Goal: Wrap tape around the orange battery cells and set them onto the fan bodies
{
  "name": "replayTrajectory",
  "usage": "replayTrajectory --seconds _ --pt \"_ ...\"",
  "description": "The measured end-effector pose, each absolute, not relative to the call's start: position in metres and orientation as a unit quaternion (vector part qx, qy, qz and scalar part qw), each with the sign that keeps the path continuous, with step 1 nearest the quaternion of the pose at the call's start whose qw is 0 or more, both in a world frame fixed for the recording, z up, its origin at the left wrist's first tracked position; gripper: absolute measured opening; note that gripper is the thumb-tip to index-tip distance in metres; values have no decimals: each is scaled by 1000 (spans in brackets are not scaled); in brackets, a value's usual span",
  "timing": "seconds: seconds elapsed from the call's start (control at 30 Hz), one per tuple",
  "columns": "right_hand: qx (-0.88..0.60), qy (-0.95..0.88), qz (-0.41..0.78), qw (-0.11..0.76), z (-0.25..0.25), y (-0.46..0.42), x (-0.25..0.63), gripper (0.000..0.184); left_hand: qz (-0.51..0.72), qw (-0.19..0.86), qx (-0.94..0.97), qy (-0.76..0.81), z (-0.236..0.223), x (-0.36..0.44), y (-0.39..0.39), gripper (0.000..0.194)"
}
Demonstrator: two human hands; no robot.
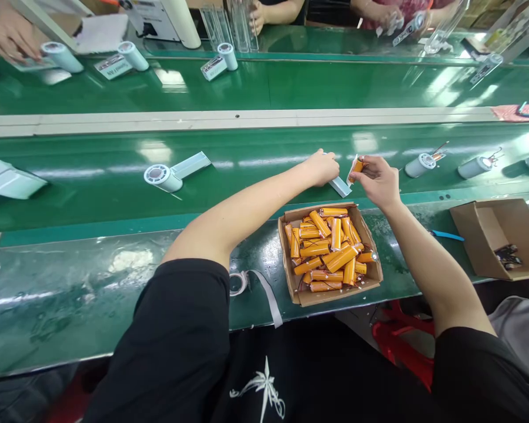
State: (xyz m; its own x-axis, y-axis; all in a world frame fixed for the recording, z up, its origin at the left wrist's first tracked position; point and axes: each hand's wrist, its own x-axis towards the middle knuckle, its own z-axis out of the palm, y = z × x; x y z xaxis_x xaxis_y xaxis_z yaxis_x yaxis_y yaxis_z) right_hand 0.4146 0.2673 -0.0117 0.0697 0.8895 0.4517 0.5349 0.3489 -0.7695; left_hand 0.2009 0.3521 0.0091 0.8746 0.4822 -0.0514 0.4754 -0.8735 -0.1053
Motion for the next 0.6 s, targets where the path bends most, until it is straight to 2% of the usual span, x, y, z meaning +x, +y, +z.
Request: replayTrajectory --seconds 0.23,0.37,0.6 --pt "-531 -656 188 503 -17 264 410 48 43 5 -966 -256 9 211 359 38" --pt "-553 -674 176 457 -17 262 407 42 47 -63 -945 -316 19 219 365 38" --pt "-575 -730 108 354 -16 249 413 31 53 -144 -940 -303 33 229 378 31"
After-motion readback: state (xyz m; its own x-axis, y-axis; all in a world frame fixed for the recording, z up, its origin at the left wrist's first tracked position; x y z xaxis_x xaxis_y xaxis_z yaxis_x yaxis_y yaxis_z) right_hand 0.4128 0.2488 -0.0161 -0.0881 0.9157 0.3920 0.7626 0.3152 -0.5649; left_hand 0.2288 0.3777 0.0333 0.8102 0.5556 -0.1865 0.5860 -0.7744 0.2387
